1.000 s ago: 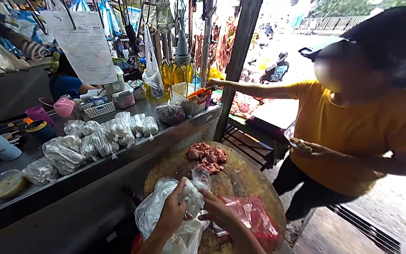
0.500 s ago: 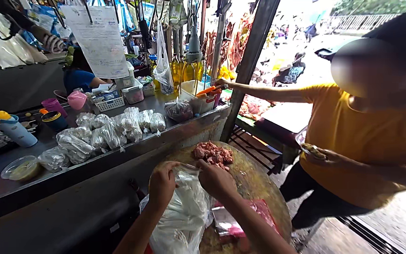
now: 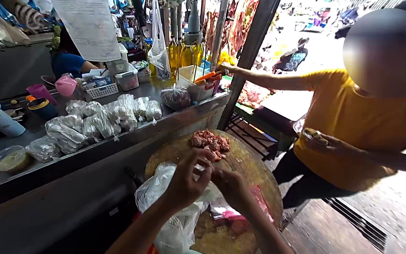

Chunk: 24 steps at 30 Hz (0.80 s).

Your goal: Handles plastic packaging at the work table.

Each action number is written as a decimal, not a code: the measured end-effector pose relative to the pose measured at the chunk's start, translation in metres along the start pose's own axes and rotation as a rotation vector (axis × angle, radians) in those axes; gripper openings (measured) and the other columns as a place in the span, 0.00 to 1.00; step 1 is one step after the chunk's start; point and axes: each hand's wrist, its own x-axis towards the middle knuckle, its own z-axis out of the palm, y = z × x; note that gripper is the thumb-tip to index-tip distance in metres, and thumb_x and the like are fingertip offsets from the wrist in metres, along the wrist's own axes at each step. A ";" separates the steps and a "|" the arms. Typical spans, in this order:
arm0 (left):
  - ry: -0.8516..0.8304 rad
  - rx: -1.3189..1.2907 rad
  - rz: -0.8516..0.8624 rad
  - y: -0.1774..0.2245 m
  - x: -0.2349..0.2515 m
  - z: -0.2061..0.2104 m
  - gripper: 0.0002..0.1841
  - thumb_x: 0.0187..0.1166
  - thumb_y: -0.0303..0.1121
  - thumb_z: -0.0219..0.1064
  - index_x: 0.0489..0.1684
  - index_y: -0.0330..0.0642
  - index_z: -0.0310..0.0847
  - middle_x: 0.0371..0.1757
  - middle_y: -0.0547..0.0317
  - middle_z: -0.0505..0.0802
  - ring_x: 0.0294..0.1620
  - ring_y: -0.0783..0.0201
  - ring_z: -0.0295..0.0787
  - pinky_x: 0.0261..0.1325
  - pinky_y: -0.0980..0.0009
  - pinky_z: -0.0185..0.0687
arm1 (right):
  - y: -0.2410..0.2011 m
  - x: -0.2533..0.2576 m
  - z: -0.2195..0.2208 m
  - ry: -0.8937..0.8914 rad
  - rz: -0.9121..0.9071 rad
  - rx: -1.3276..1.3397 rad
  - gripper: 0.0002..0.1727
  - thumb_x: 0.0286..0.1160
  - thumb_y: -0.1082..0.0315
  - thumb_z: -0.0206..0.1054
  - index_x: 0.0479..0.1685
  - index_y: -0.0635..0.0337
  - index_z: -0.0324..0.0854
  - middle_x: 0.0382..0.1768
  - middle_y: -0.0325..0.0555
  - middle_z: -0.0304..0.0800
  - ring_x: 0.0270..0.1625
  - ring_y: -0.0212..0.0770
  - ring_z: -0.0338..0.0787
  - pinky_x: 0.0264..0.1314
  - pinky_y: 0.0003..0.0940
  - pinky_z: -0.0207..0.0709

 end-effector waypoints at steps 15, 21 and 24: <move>-0.253 -0.099 -0.287 -0.055 -0.049 0.007 0.29 0.72 0.37 0.75 0.70 0.29 0.75 0.70 0.47 0.85 0.73 0.60 0.80 0.72 0.59 0.79 | 0.049 -0.087 -0.014 -0.164 0.338 0.249 0.10 0.76 0.66 0.70 0.47 0.63 0.87 0.29 0.31 0.87 0.27 0.17 0.78 0.34 0.16 0.76; -0.482 -0.073 -0.173 -0.090 -0.081 0.058 0.52 0.57 0.39 0.86 0.84 0.24 0.62 0.83 0.32 0.74 0.89 0.38 0.61 0.92 0.48 0.51 | 0.030 -0.071 -0.006 -0.265 0.235 0.249 0.08 0.76 0.69 0.70 0.43 0.66 0.89 0.30 0.38 0.88 0.29 0.21 0.80 0.37 0.19 0.76; -0.358 -0.122 -0.135 -0.083 -0.082 0.073 0.36 0.63 0.34 0.82 0.70 0.22 0.76 0.68 0.36 0.87 0.75 0.53 0.81 0.83 0.58 0.68 | 0.001 -0.059 -0.012 -0.314 -0.012 0.294 0.07 0.72 0.77 0.69 0.43 0.72 0.88 0.34 0.52 0.91 0.33 0.32 0.86 0.41 0.28 0.81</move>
